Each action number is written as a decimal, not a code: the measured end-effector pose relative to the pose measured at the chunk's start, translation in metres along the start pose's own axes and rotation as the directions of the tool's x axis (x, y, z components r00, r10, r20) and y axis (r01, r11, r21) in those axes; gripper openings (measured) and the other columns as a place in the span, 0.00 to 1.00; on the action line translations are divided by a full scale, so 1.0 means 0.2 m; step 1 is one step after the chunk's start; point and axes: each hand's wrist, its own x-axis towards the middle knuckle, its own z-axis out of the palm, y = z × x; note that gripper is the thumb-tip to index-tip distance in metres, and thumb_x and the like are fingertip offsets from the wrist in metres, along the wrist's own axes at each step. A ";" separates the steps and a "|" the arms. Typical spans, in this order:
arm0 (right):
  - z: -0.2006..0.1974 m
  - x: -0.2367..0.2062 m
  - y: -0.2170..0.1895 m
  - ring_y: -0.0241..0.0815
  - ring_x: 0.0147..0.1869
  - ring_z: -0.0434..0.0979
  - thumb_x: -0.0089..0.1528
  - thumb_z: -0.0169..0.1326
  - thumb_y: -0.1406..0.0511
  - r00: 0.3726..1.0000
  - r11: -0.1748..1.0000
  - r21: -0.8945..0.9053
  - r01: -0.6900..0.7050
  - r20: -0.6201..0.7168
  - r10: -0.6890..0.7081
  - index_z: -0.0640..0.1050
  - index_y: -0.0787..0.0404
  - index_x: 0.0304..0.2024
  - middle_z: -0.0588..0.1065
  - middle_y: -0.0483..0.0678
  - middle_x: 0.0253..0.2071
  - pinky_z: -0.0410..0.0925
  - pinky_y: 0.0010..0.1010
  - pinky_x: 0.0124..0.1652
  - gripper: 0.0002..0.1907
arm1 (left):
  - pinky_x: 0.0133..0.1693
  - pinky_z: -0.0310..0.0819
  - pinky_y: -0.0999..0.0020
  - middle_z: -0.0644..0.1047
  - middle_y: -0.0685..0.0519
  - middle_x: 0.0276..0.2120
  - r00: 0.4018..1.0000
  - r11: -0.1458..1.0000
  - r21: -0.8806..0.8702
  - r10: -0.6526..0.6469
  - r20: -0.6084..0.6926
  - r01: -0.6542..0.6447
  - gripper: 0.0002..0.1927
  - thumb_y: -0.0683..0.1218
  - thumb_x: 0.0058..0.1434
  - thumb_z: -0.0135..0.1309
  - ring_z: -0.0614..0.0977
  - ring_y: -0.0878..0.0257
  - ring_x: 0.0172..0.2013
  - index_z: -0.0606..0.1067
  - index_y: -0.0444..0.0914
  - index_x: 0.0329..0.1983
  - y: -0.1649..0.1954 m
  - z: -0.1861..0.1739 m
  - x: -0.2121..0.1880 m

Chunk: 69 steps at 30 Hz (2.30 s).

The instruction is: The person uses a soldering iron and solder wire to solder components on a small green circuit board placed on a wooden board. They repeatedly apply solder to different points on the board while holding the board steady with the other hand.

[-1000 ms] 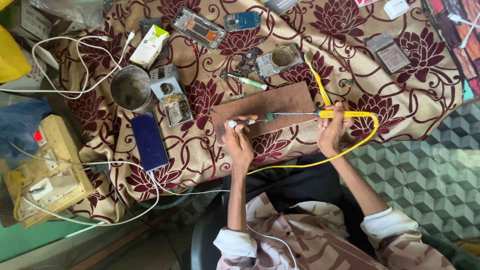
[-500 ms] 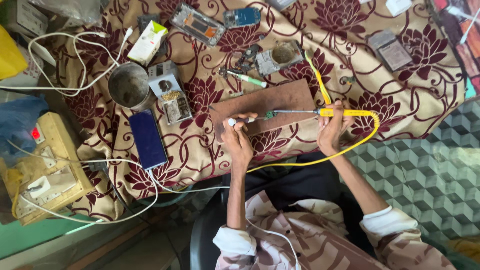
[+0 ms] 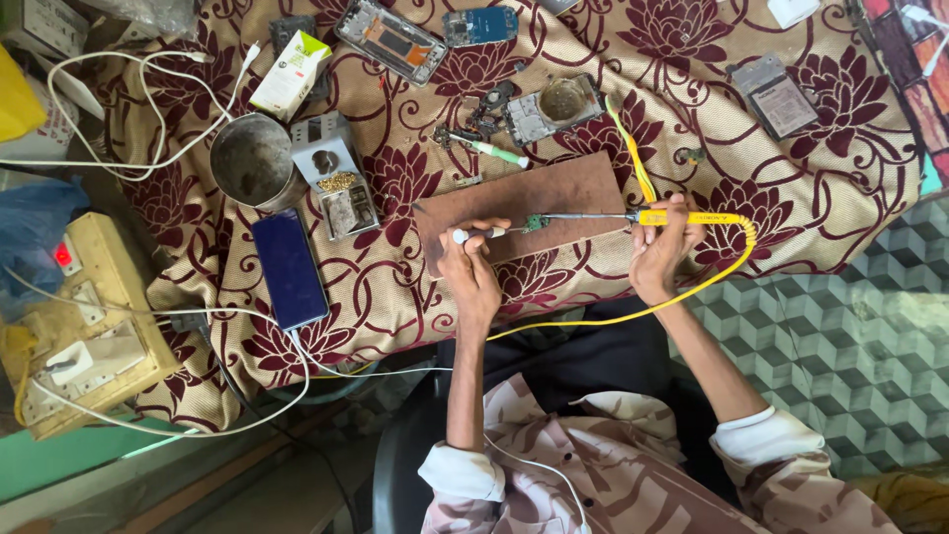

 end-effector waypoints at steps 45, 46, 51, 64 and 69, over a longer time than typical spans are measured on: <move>0.18 0.01 -0.24 0.27 0.22 0.64 0.72 0.45 0.71 0.867 0.774 -0.507 0.380 0.487 -0.107 0.69 0.67 0.32 0.75 0.51 0.29 0.60 0.22 0.23 0.12 | 0.41 0.67 0.66 0.84 0.52 0.40 0.992 0.989 0.083 0.125 -0.005 -0.125 0.12 0.42 0.77 0.38 0.71 0.59 0.35 0.71 0.33 0.42 0.02 -0.01 0.01; 0.20 0.01 -0.26 0.27 0.23 0.63 0.73 0.46 0.72 0.848 0.730 -0.538 0.422 0.518 -0.108 0.69 0.67 0.32 0.76 0.52 0.29 0.58 0.23 0.23 0.13 | 0.40 0.67 0.66 0.84 0.51 0.41 0.993 0.991 0.068 0.114 0.000 -0.114 0.12 0.42 0.77 0.38 0.71 0.59 0.35 0.71 0.33 0.42 0.02 -0.01 0.01; 0.34 0.00 -0.34 0.26 0.22 0.60 0.72 0.49 0.72 0.798 0.582 -0.626 0.519 0.599 -0.067 0.69 0.66 0.28 0.78 0.51 0.29 0.54 0.24 0.23 0.16 | 0.35 0.66 0.68 0.84 0.51 0.41 0.999 0.999 0.007 0.038 0.014 -0.039 0.11 0.41 0.75 0.38 0.69 0.61 0.32 0.70 0.32 0.41 0.01 -0.01 0.01; 0.62 -0.10 -0.47 0.33 0.29 0.75 0.73 0.51 0.70 0.646 0.444 -0.570 0.691 0.763 -0.026 0.71 0.67 0.33 0.77 0.50 0.29 0.65 0.29 0.29 0.12 | 0.49 0.61 0.61 0.82 0.55 0.51 0.957 0.937 0.286 0.125 0.261 -0.200 0.11 0.41 0.72 0.43 0.75 0.61 0.45 0.77 0.41 0.48 0.06 -0.10 0.10; 0.69 -0.14 -0.46 0.40 0.20 0.69 0.70 0.54 0.69 0.582 0.316 -0.539 0.781 0.811 -0.057 0.69 0.64 0.28 0.69 0.50 0.20 0.62 0.34 0.25 0.15 | 0.51 0.60 0.52 0.69 0.55 0.64 0.836 0.586 0.685 -0.025 0.549 -0.433 0.24 0.39 0.65 0.49 0.69 0.55 0.57 0.75 0.54 0.62 0.06 -0.19 0.17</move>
